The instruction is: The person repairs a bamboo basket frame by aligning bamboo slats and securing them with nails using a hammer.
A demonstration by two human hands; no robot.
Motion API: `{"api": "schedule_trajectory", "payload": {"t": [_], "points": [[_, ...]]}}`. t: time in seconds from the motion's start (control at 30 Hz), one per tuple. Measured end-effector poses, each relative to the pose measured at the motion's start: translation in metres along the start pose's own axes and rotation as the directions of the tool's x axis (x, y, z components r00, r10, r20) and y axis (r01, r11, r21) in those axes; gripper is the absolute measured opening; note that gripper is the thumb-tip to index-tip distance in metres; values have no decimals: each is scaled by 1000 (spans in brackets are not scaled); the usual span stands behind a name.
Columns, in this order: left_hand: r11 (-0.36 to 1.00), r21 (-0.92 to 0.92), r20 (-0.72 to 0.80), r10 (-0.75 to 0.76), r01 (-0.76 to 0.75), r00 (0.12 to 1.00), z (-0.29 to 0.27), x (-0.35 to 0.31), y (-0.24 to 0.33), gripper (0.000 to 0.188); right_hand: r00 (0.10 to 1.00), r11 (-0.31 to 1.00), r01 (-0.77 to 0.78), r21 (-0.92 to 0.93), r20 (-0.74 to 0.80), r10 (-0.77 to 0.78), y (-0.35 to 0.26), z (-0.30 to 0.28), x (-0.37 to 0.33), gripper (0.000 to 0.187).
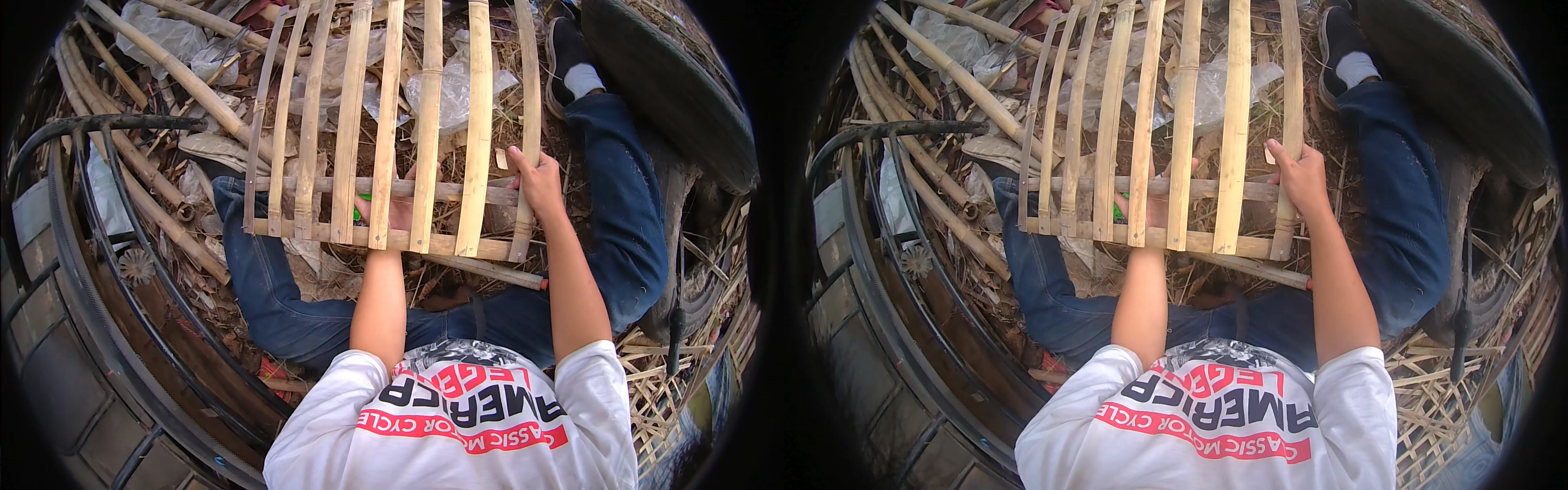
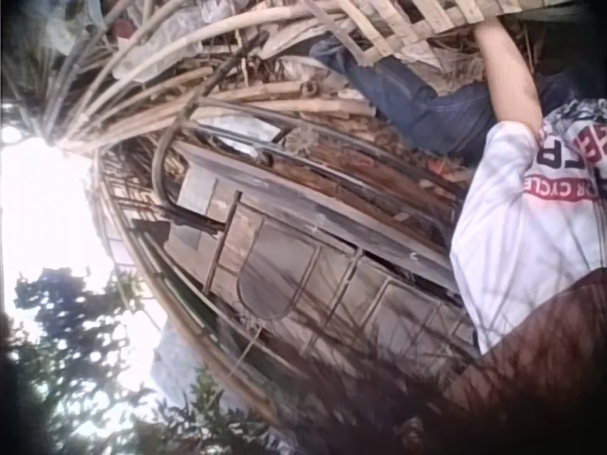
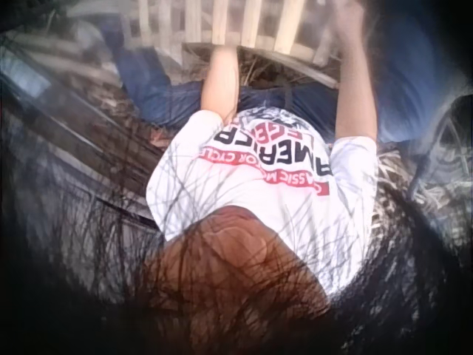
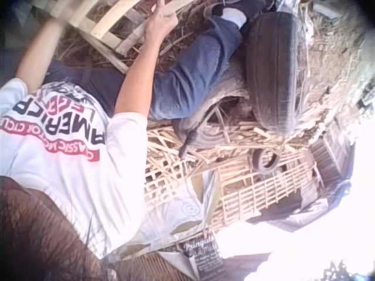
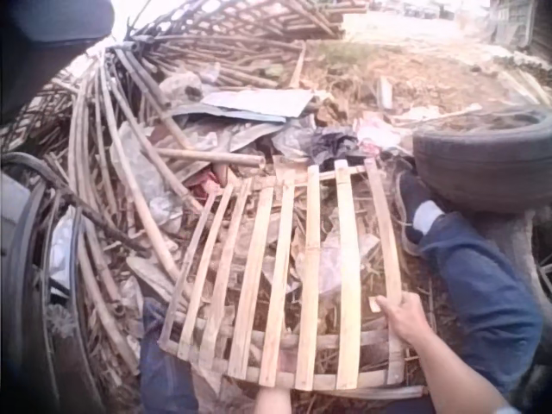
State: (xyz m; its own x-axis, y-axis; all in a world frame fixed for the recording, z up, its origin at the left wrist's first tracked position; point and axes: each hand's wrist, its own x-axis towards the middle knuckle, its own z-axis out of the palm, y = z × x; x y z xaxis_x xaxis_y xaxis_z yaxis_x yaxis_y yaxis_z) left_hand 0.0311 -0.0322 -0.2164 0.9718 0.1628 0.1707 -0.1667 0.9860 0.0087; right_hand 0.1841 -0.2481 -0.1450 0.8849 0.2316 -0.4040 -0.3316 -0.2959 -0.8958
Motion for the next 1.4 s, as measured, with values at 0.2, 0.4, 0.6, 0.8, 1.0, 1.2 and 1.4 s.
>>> {"api": "schedule_trajectory", "payload": {"t": [0.2, 0.4, 0.6, 0.8, 1.0, 1.2, 1.4], "points": [[988, 100, -522, -46, 115, 852, -17, -32, 0, 85, 999, 998, -39, -42, -16, 38, 23, -2, 10, 37], [972, 106, -682, -82, 209, 727, -24, -92, -8, 35, 999, 991, -31, -129, -19, 29, 30, -15, 21, 40], [927, 128, -575, -220, 353, 788, 4, -94, -16, 51, 990, 988, -124, -94, 48, 129, 23, -17, 9, 39], [840, 279, -650, -192, 465, 736, 9, -86, -14, 43, 972, 973, -232, -22, 32, 232, 28, -22, -2, 63], [830, 329, -696, -109, 450, 709, -4, -100, -8, 35, 995, 964, -95, -250, -55, 83, 32, -23, -8, 52], [827, 354, -691, -83, 436, 718, -1, -98, -12, 31, 992, 872, -89, -481, -121, 35, 63, -42, -10, 33], [800, 362, -698, -107, 479, 708, -5, -100, -7, 32, 992, 854, -112, -509, -8, 125, 56, -44, -34, 36]]}}
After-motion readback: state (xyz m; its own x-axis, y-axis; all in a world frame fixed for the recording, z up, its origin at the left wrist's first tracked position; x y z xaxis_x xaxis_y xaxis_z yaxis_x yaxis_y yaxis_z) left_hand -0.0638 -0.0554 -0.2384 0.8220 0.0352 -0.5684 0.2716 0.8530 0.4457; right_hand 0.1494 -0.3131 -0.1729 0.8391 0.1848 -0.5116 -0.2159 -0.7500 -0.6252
